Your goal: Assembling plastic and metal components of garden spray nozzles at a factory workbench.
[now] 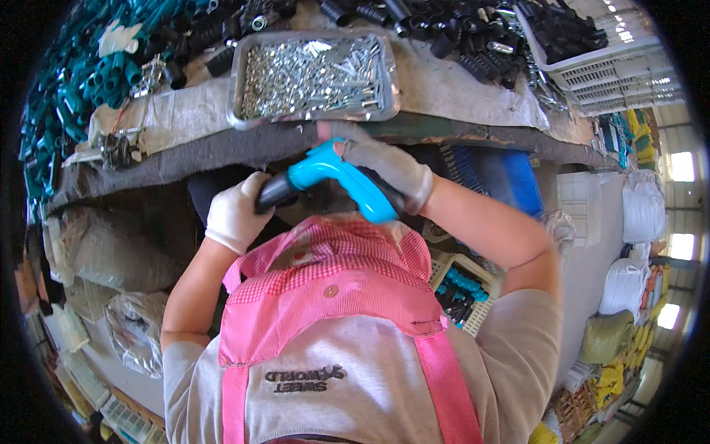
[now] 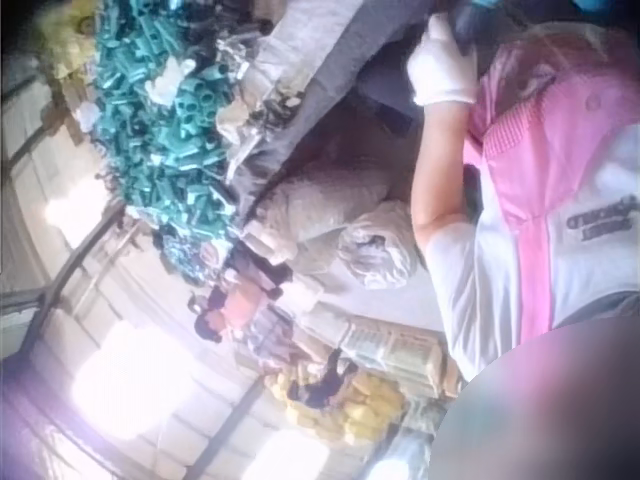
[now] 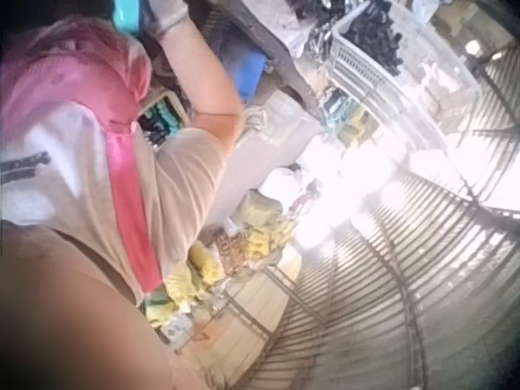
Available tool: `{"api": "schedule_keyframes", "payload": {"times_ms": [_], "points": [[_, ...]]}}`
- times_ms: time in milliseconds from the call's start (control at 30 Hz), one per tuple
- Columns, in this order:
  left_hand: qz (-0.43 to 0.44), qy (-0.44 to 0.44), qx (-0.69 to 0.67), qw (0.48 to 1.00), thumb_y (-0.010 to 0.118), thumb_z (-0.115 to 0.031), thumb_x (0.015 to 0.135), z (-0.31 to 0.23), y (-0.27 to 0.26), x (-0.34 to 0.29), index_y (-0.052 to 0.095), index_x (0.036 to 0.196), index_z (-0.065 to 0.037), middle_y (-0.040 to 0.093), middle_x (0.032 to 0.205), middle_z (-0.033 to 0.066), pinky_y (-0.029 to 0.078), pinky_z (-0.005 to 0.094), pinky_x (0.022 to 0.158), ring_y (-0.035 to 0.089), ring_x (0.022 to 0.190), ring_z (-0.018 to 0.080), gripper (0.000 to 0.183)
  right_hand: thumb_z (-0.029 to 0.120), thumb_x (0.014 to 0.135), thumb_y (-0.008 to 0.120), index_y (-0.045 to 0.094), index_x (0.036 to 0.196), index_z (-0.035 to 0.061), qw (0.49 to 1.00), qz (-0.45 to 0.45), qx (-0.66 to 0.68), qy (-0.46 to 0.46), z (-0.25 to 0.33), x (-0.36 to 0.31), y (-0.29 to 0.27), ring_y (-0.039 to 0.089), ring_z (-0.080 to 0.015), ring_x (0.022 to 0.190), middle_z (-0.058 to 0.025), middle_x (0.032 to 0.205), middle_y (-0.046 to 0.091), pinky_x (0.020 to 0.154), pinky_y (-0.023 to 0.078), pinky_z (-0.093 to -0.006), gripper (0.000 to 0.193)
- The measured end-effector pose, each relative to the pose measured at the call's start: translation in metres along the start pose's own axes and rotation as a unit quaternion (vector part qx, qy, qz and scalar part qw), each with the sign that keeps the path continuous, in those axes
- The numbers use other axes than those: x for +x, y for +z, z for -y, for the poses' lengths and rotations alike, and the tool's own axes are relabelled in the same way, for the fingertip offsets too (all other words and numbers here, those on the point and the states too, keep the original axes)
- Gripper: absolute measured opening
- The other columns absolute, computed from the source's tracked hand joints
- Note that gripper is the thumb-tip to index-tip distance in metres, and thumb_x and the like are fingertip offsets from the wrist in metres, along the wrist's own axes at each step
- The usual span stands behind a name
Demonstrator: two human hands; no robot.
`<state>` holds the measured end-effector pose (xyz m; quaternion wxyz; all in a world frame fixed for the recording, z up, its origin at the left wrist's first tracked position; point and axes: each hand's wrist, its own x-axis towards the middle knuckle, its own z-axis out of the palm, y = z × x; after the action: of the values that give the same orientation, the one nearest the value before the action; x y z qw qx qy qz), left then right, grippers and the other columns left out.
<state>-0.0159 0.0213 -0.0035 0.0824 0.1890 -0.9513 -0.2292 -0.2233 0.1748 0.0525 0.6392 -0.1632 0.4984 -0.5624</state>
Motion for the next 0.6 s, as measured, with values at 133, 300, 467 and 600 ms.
{"api": "schedule_keyframes", "payload": {"times_ms": [133, 300, 467, 600], "points": [[0.094, -0.018, -0.078, 0.992, 0.072, -0.028, 0.071, -0.008, 0.003, 0.004, 0.054, 0.109, -0.012, 0.064, 0.084, 0.0176, 0.05, 0.0434, 0.066, 0.063, 0.076, 0.0351, 0.045, 0.012, 0.09, 0.05, 0.063, 0.11, 0.0032, 0.758, 0.061, -0.439, -0.478, 0.047, -0.004, 0.025, 0.058, -0.0272, 0.108, -0.013, 0.112, 0.062, 0.093, 0.043, -0.0322, 0.026], [-0.039, -0.086, -0.25, 0.964, 0.071, -0.014, 0.071, -0.007, -0.015, 0.003, 0.058, 0.102, -0.005, 0.064, 0.084, 0.0197, 0.051, 0.0381, 0.069, 0.064, 0.079, 0.0352, 0.034, 0.022, 0.096, 0.046, 0.056, 0.124, 0.0052, 0.903, -0.054, -0.361, -0.225, 0.045, -0.008, 0.005, 0.052, -0.0181, 0.115, -0.0098, 0.124, 0.058, 0.1, 0.038, -0.0295, 0.034], [0.042, 0.093, -0.14, 0.985, 0.074, -0.019, 0.069, -0.026, -0.014, 0.008, 0.057, 0.103, -0.006, 0.064, 0.085, 0.0176, 0.051, 0.0389, 0.069, 0.063, 0.079, 0.0366, 0.04, 0.024, 0.096, 0.045, 0.055, 0.121, 0.002, 0.806, -0.063, -0.419, -0.414, 0.071, -0.008, 0.027, 0.057, -0.0227, 0.11, -0.0154, 0.119, 0.06, 0.095, 0.042, -0.0323, 0.035], [-0.039, -0.1, -0.221, 0.969, 0.071, -0.015, 0.071, -0.003, -0.019, 0.016, 0.058, 0.1, -0.003, 0.063, 0.082, 0.0203, 0.051, 0.0368, 0.064, 0.064, 0.074, 0.0345, 0.033, 0.025, 0.095, 0.046, 0.059, 0.119, 0.0047, 0.837, 0.023, -0.343, -0.426, 0.05, -0.012, 0.02, 0.056, -0.0291, 0.112, -0.0167, 0.121, 0.058, 0.095, 0.043, -0.039, 0.033]]}}
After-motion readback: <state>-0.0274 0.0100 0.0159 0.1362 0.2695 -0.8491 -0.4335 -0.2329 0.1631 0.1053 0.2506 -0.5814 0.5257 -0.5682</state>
